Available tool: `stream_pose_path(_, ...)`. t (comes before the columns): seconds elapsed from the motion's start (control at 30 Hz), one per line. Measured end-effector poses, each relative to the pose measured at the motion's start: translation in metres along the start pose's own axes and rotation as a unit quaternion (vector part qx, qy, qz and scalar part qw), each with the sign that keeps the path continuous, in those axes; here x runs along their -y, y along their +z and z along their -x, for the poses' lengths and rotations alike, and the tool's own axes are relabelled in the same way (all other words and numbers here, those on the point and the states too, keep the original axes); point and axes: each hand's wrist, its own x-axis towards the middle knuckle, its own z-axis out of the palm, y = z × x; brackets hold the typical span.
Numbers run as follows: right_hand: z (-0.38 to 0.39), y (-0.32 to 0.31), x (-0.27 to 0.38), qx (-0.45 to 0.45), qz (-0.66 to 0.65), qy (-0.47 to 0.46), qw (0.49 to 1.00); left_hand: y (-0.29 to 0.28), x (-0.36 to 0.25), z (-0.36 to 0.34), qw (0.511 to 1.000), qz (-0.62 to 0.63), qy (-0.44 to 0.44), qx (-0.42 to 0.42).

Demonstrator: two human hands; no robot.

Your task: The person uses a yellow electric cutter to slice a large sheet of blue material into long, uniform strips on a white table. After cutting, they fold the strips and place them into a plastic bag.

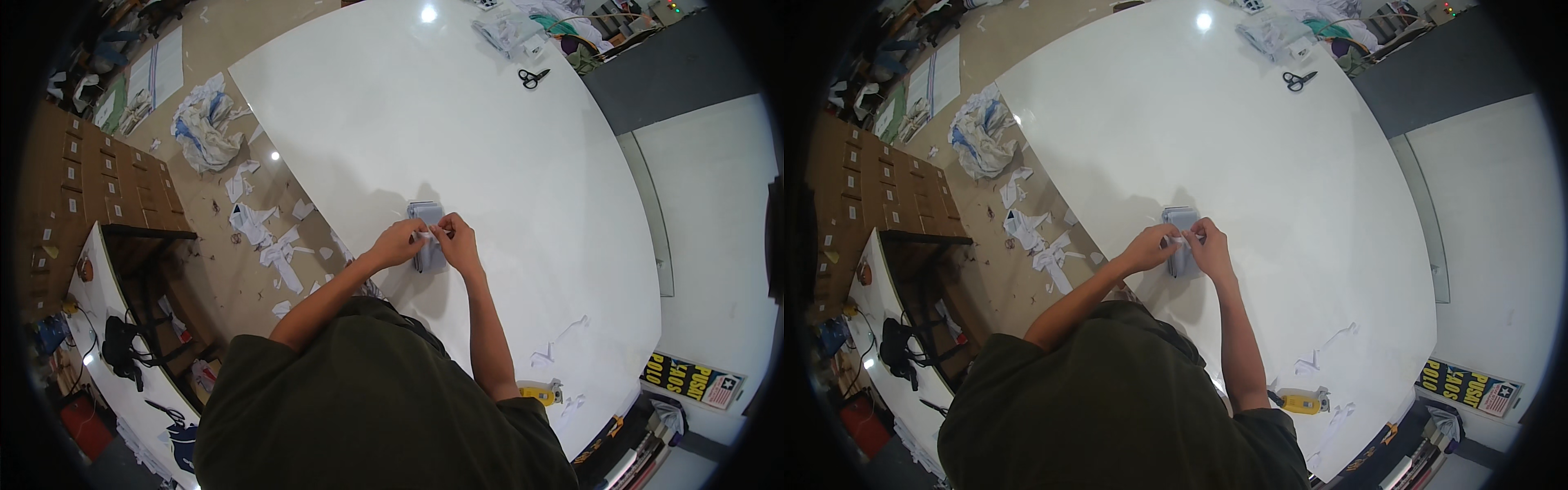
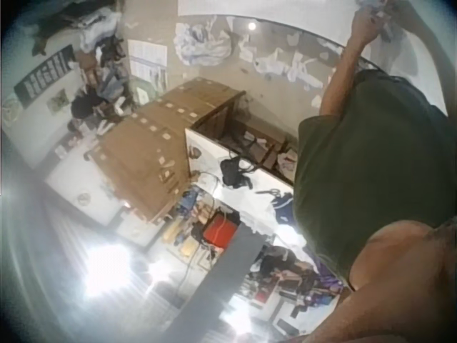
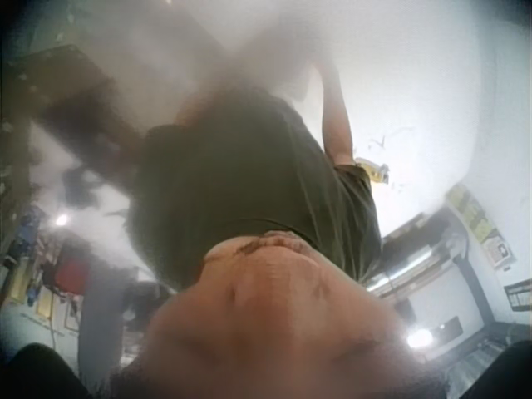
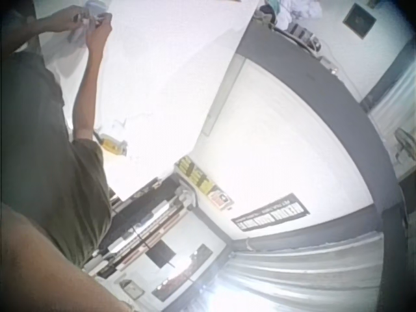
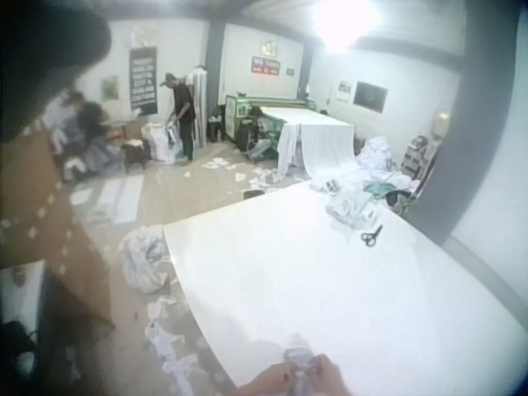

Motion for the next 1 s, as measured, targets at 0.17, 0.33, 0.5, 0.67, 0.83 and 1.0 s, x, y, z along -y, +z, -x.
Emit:
stream_pose_path(0.17, -0.005, -0.008, -0.002, 0.124, 0.05, 0.023, 0.991, 0.001, 0.001, 0.001, 1.0, -0.008, -0.003, -0.015)
stream_pose_path(0.33, -0.009, -0.015, 0.007, 0.209, 0.036, 0.053, 0.976, 0.009, 0.005, 0.004, 0.994, -0.011, 0.031, -0.104)
stream_pose_path(0.5, -0.011, -0.016, 0.008, 0.196, -0.028, 0.101, 0.975, 0.007, -0.022, 0.022, 0.998, -0.006, -0.019, -0.065)
stream_pose_path(0.67, -0.011, -0.013, 0.013, 0.205, -0.026, 0.099, 0.973, 0.009, -0.024, 0.019, 0.996, -0.031, -0.025, -0.08)
stream_pose_path(0.83, -0.011, -0.017, 0.011, 0.198, 0.017, 0.075, 0.977, 0.004, -0.018, 0.015, 0.998, -0.024, -0.018, -0.057)
stream_pose_path(1.0, -0.011, -0.024, -0.005, 0.152, 0.029, 0.003, 0.988, -0.003, -0.012, 0.018, 0.997, -0.054, -0.032, -0.049)
